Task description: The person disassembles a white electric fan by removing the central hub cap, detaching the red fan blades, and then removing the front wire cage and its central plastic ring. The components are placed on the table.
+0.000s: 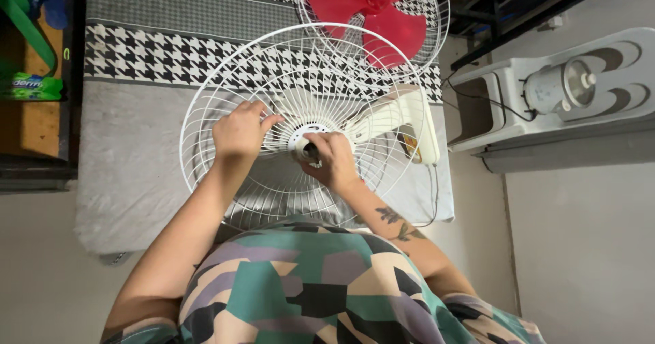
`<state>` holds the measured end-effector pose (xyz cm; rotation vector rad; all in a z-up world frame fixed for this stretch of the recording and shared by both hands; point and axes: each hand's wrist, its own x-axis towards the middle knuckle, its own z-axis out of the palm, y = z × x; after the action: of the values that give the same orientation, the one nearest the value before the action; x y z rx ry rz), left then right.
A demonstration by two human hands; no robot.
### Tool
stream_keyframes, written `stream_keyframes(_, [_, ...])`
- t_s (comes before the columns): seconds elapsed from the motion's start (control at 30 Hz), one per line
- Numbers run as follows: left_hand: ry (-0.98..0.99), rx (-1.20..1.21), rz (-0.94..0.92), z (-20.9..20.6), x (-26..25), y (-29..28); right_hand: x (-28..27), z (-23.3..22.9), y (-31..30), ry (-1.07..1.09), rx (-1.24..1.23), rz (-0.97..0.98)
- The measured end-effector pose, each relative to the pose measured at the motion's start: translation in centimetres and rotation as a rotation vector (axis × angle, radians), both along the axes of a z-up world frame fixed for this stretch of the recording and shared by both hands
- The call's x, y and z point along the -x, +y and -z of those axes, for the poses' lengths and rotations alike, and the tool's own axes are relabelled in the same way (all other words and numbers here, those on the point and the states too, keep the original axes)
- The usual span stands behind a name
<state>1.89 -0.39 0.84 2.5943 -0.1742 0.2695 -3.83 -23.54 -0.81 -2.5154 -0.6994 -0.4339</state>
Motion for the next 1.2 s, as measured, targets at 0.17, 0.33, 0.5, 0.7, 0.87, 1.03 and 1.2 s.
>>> stream_keyframes(0.17, [0.022, -0.006, 0.011, -0.3, -0.1, 0.0, -1.7, -3.1, -1.5, -0.020, 0.328, -0.368])
stream_keyframes(0.33, [-0.010, 0.023, 0.008, -0.9, 0.1, 0.1, 0.7, -5.2, -0.7, -0.024, 0.344, -0.305])
stream_keyframes(0.5, [-0.010, 0.062, 0.006, -0.9, 0.2, 0.0, 2.4, -2.3, 2.4, 0.000, -0.156, 0.246])
stream_keyframes(0.7, [0.007, 0.088, 0.005, -1.4, 0.3, -0.1, 1.0, -1.1, 1.5, -0.036, 0.042, 0.032])
stream_keyframes(0.87, [0.011, 0.095, -0.005, -1.5, 0.2, -0.2, 1.8, -3.0, 0.2, -0.184, 0.329, -0.252])
stream_keyframes(1.03, [0.002, 0.095, -0.020, -0.9, 0.2, -0.3, 2.7, -0.9, 2.7, -0.012, -0.130, 0.254])
stream_keyframes(1.2, [0.001, 0.153, -0.017, -0.9, 0.0, -0.4, 1.1, 0.4, 1.2, 0.110, -0.020, 0.243])
